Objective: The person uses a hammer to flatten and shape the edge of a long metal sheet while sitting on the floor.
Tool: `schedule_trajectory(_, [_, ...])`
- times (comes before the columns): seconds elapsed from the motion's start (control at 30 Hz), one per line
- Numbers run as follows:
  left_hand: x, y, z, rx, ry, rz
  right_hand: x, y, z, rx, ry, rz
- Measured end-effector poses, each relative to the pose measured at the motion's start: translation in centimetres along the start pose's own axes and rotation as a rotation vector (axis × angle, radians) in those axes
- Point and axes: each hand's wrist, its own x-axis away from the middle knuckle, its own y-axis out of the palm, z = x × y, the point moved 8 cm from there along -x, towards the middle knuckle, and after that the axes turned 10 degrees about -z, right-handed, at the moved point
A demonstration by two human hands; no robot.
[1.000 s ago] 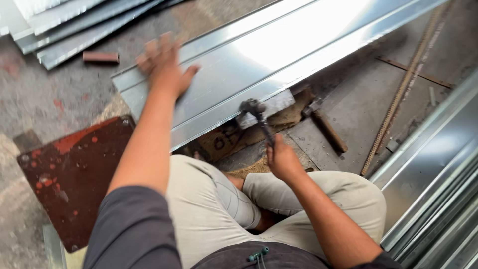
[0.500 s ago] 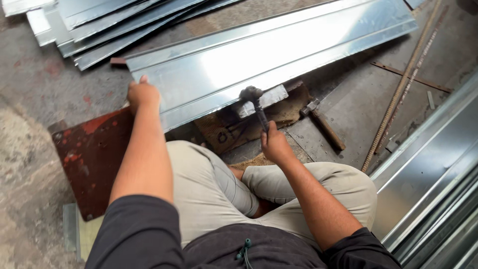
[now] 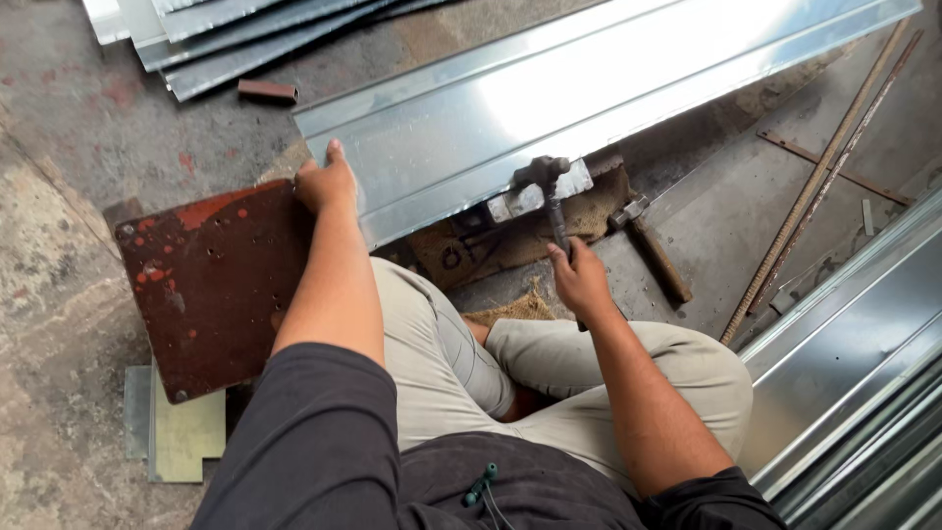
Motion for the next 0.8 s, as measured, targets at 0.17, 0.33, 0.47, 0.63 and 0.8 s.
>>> schedule_trajectory(0.17, [2.1, -0.9, 2.8, -0.055, -0.007, 0.024, 0.6, -1.7, -0.7, 0.026, -0.009, 0.059])
schedule_trajectory(0.33, [2.0, 0.2, 4.2, -0.095, 0.075, 0.026, 1.7, -3.8, -2.8, -0.198, -0.074, 0.078])
schedule_trajectory(0.47, [1.9, 1.0, 3.7, -0.028, 0.064, 0.002, 4.2, -7.5, -6.0, -0.441, -0.266, 0.117])
schedule_trajectory(0.63, [1.5, 1.1, 3.8, -0.076, 0.104, 0.05, 10.8, -14.6, -12.8, -0.477, -0.826, 0.46])
schedule_trajectory(0.8, [1.8, 0.8, 3.9, -0.07, 0.1, 0.048, 10.2, -14.1, -11.3, -0.372, -1.019, 0.715])
